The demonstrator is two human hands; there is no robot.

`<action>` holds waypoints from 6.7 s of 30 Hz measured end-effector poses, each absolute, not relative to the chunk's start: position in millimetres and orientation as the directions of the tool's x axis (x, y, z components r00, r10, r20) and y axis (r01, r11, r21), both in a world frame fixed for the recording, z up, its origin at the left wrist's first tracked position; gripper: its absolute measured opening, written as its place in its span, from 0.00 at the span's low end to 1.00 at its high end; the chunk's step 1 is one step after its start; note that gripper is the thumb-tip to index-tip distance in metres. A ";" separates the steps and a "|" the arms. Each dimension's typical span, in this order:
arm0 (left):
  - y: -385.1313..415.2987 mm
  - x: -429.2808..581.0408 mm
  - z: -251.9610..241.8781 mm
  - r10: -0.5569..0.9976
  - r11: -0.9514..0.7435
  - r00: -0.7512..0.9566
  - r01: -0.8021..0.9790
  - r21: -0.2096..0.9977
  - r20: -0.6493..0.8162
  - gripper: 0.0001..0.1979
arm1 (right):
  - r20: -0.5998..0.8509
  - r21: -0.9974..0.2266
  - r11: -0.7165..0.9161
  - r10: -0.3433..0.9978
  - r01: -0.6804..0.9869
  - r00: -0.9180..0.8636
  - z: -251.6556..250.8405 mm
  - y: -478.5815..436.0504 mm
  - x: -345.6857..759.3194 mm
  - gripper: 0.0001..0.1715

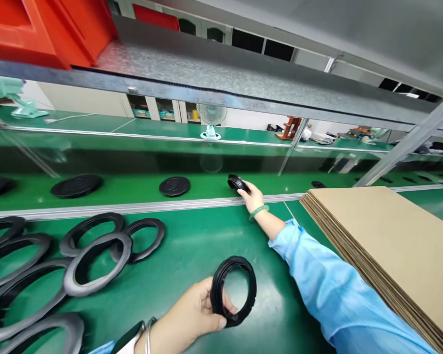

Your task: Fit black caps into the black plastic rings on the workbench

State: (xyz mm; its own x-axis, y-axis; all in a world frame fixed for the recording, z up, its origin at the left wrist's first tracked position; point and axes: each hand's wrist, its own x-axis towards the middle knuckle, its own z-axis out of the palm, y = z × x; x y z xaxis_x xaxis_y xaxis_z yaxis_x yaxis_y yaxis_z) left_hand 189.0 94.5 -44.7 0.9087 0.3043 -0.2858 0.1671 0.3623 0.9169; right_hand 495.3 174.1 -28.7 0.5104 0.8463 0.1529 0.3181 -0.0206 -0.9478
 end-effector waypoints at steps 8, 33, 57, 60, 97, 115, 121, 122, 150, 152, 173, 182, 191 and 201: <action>95.8 182.7 -35.5 0.255 0.393 0.915 0.198 0.898 -0.313 0.15 | 0.079 -0.539 -0.120 0.978 0.834 0.192 -44.2 156.0 459.5 0.43; 96.8 180.3 -30.7 0.214 0.060 0.887 0.406 0.912 -0.409 0.07 | -0.056 -0.266 0.419 0.892 0.868 -0.448 -36.3 65.5 406.6 0.36; 97.5 182.4 -22.5 0.348 0.081 0.877 0.325 0.942 -0.332 0.07 | -0.027 -0.347 0.494 0.845 0.798 -0.535 -44.6 67.0 417.7 0.42; 98.3 182.3 -23.0 0.339 0.096 0.881 0.319 0.943 -0.332 0.07 | -0.014 -0.342 0.477 0.859 0.810 -0.512 -45.1 66.4 417.5 0.39; 101.2 183.8 -22.1 0.258 -0.207 0.957 0.187 0.960 -0.131 0.08 | 0.035 -0.298 0.536 0.833 0.790 -0.552 -55.7 64.5 427.0 0.35; 101.4 184.8 -24.9 0.232 -0.248 0.969 0.139 0.959 -0.081 0.06 | 0.035 -0.274 0.533 0.837 0.800 -0.546 -57.0 63.5 426.3 0.34; 100.1 183.6 -26.3 0.234 -0.256 0.969 0.140 0.957 -0.079 0.08 | 0.035 -0.285 0.537 0.833 0.794 -0.552 -58.3 64.3 426.5 0.34; 100.1 183.5 -26.1 0.235 -0.260 0.969 0.143 0.955 -0.081 0.08 | 0.036 -0.287 0.537 0.833 0.793 -0.552 -58.4 64.4 426.6 0.34; 100.6 183.8 -27.8 0.229 -0.249 0.971 0.123 0.961 -0.065 0.08 | 0.045 -0.292 0.538 0.834 0.791 -0.550 -59.0 64.7 427.4 0.33; 100.6 183.8 -27.7 0.231 -0.239 0.971 0.113 0.964 -0.057 0.07 | 0.041 -0.289 0.537 0.834 0.793 -0.550 -58.5 64.5 427.1 0.33; 99.7 183.7 -31.7 0.230 -0.261 0.972 0.099 0.960 -0.037 0.09 | 0.042 -0.291 0.538 0.834 0.792 -0.551 -56.7 64.2 426.0 0.34; 100.8 184.0 -30.9 0.226 -0.263 0.973 0.109 0.959 -0.049 0.08 | 0.038 -0.310 0.527 0.838 0.791 -0.544 -58.0 64.8 426.5 0.35; 98.1 185.8 -50.6 0.227 -0.257 0.974 0.077 0.963 -0.018 0.14 | 0.098 -0.194 0.585 0.810 0.787 -0.578 -68.8 66.4 428.5 0.41; 100.4 189.1 -60.9 0.204 -0.245 0.976 0.131 0.961 -0.081 0.19 | 0.110 -0.156 0.597 0.802 0.787 -0.587 -82.2 71.8 434.0 0.42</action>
